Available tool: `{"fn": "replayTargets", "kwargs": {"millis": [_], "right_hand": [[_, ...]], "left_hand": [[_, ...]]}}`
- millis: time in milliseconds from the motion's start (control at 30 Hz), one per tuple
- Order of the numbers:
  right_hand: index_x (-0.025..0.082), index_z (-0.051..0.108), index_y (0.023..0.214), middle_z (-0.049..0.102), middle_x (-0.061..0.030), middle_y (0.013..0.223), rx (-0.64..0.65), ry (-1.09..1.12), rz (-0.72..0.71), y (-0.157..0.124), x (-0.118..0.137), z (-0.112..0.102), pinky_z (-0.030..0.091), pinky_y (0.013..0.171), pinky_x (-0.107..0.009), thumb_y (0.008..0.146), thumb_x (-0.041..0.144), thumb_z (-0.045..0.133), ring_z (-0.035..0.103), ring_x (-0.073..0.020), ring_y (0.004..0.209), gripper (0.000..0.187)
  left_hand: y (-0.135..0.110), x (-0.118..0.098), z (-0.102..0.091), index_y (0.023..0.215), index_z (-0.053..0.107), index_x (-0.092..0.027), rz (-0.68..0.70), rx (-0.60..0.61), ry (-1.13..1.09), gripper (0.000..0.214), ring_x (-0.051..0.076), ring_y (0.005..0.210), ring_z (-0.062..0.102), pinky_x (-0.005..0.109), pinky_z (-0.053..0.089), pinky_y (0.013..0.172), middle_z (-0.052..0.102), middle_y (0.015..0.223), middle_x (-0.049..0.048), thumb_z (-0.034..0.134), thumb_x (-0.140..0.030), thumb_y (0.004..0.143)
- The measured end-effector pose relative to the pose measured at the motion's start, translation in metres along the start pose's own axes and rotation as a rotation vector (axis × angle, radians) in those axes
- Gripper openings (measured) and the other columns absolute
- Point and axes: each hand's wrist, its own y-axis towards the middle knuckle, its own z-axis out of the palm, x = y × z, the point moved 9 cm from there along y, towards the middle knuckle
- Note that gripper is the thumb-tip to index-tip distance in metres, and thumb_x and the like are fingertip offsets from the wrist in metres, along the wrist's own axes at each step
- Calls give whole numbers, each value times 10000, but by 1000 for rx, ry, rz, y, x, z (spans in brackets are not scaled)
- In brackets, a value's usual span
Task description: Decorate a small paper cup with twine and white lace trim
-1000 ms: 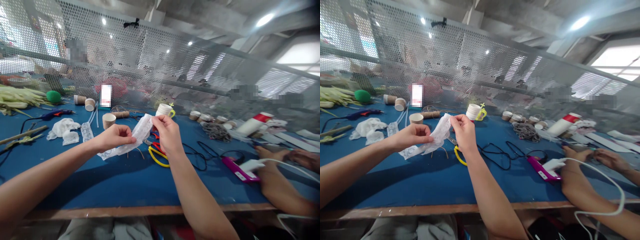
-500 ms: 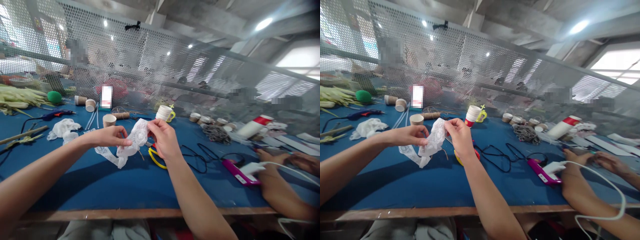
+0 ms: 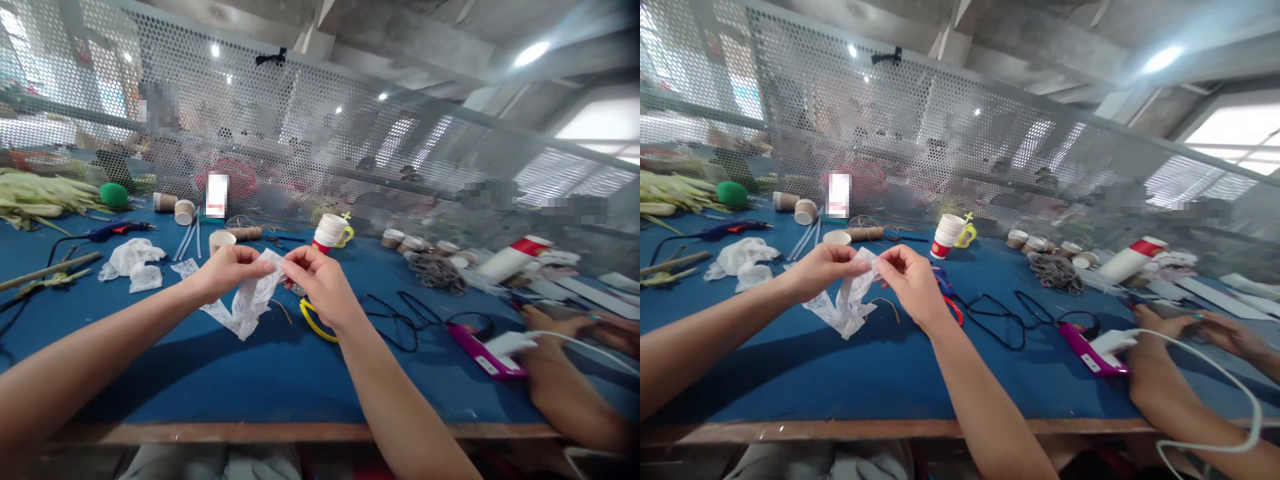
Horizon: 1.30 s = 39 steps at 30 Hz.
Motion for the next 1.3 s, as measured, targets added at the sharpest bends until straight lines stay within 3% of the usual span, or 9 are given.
{"fn": "replayTargets", "kwargs": {"millis": [133, 233, 433, 567, 700, 900, 1067, 1200, 1300], "right_hand": [[151, 586, 793, 577, -6, 679, 28, -14, 45, 3, -4, 1, 435, 536, -236, 741, 349, 562, 516, -93, 579, 206], [148, 603, 723, 553, 8, 611, 69, -69, 12, 5, -2, 6, 404, 501, -225, 745, 358, 562, 474, -78, 523, 215], [162, 600, 797, 542, 19, 614, -11, 117, 26, 6, -6, -7, 426, 474, -224, 767, 384, 543, 517, -78, 508, 231], [152, 585, 760, 579, 6, 602, 28, 186, 74, 2, -13, -7, 452, 466, -223, 746, 403, 570, 557, -88, 504, 252], [149, 594, 772, 619, -5, 616, 100, 213, 52, -4, -11, 1, 496, 529, -253, 721, 352, 618, 595, -107, 541, 211], [151, 599, 791, 631, -15, 649, 53, 245, 28, -6, -11, -3, 510, 543, -279, 735, 346, 602, 592, -110, 544, 203], [153, 579, 771, 620, -8, 639, 19, 153, 9, -5, -12, -4, 499, 540, -269, 733, 351, 602, 587, -109, 545, 203], [158, 573, 786, 609, -9, 669, -67, 43, -12, -3, -11, -14, 465, 547, -242, 745, 372, 581, 569, -99, 577, 218], [158, 576, 819, 608, -26, 726, 87, 83, 75, -5, -20, 2, 460, 590, -239, 749, 449, 546, 571, -110, 665, 301]], "left_hand": [[-1, -4, -2, 615, 554, -125, 48, -2, 45, 250, 72, 502, 446, 214, 332, 481, 531, 554, -18, 623, -356, 679], [-1, -6, 2, 594, 554, -121, 81, 22, 124, 254, 63, 475, 419, 205, 306, 448, 515, 526, -23, 609, -350, 691], [-9, -30, 2, 935, 634, -156, 328, -36, 356, 247, 132, 722, 564, 248, 451, 646, 661, 855, 42, 589, -284, 730], [-16, -36, 13, 1006, 623, -168, 419, 43, 437, 270, 141, 803, 587, 251, 470, 725, 671, 920, 48, 564, -266, 761], [-15, -31, 15, 1010, 618, -145, 404, 66, 350, 273, 145, 853, 592, 252, 466, 772, 671, 940, 55, 565, -252, 764], [-7, -14, 15, 1013, 609, -147, 240, 100, 26, 332, 161, 848, 592, 280, 471, 746, 656, 966, 62, 628, -264, 703], [-5, -7, 16, 963, 600, -140, 158, 93, -91, 318, 82, 565, 489, 219, 401, 538, 523, 606, -32, 646, -282, 682], [-5, -6, 14, 1007, 565, -157, 138, 99, -111, 364, 62, 509, 389, 212, 343, 496, 360, 545, -69, 650, -283, 676], [-6, -9, 13, 1051, 535, -164, 140, 103, -107, 398, 68, 516, 379, 221, 336, 503, 342, 552, -69, 636, -281, 684]]}}
